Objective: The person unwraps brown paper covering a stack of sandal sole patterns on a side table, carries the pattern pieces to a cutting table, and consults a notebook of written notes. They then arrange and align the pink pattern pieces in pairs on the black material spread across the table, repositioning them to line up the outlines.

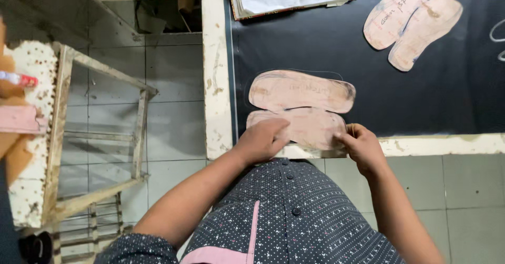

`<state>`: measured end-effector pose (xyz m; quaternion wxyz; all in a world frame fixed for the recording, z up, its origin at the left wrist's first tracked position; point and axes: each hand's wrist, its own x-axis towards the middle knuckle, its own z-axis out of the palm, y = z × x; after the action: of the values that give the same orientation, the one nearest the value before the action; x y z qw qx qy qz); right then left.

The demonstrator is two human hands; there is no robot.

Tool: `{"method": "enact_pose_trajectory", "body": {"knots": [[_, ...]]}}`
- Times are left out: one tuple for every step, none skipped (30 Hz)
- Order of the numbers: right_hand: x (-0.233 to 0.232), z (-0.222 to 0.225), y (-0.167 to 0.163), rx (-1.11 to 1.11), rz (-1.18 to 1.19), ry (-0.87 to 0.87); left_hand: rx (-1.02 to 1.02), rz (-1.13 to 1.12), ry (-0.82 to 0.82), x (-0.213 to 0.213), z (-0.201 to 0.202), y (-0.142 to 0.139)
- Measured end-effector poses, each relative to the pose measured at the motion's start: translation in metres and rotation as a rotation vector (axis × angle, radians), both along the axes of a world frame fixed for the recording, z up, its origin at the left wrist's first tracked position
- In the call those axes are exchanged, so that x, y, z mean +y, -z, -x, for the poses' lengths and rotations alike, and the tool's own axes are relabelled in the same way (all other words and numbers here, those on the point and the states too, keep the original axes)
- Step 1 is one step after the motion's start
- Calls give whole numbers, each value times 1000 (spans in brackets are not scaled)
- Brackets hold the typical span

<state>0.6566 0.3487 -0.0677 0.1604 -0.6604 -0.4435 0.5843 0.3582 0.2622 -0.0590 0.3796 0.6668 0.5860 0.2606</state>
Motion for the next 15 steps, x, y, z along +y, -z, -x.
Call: {"method": "enact_pose_trajectory", "body": {"knots": [[-4,0,0,-31,-6,-8,-106,40,-77,12,5,2],[-8,-1,1,-5,-1,36,-212,79,-153,27,8,5],[-12,-3,0,19,6,80,-319,121,-230,45,11,9],[-15,-5,0,42,16,121,-625,207,-308,67,12,14],[-17,-8,0,-9,26,145,-930,292,-385,92,15,19],[-17,-13,-1,-60,30,170,-1068,343,-438,116,20,25],[-17,-18,-2,-111,34,191,-1207,392,-495,142,25,31],[-13,-24,-3,-79,24,214,-1316,420,-504,171,30,36],[-10,-31,-3,-51,21,232,-1428,453,-519,195,34,41],[-8,-41,-5,-26,23,248,-1489,452,-542,211,34,46],[-6,-50,-7,-48,38,254,-1549,442,-560,230,34,49],[0,-58,-6,-61,41,261,-1604,420,-567,254,36,49],[7,-65,-5,-72,43,272,-1669,394,-605,277,38,48],[10,-73,-5,-76,37,253,-1732,381,-654,291,35,47],[14,-79,-4,-83,38,237,-1794,375,-709,300,30,48]]}}
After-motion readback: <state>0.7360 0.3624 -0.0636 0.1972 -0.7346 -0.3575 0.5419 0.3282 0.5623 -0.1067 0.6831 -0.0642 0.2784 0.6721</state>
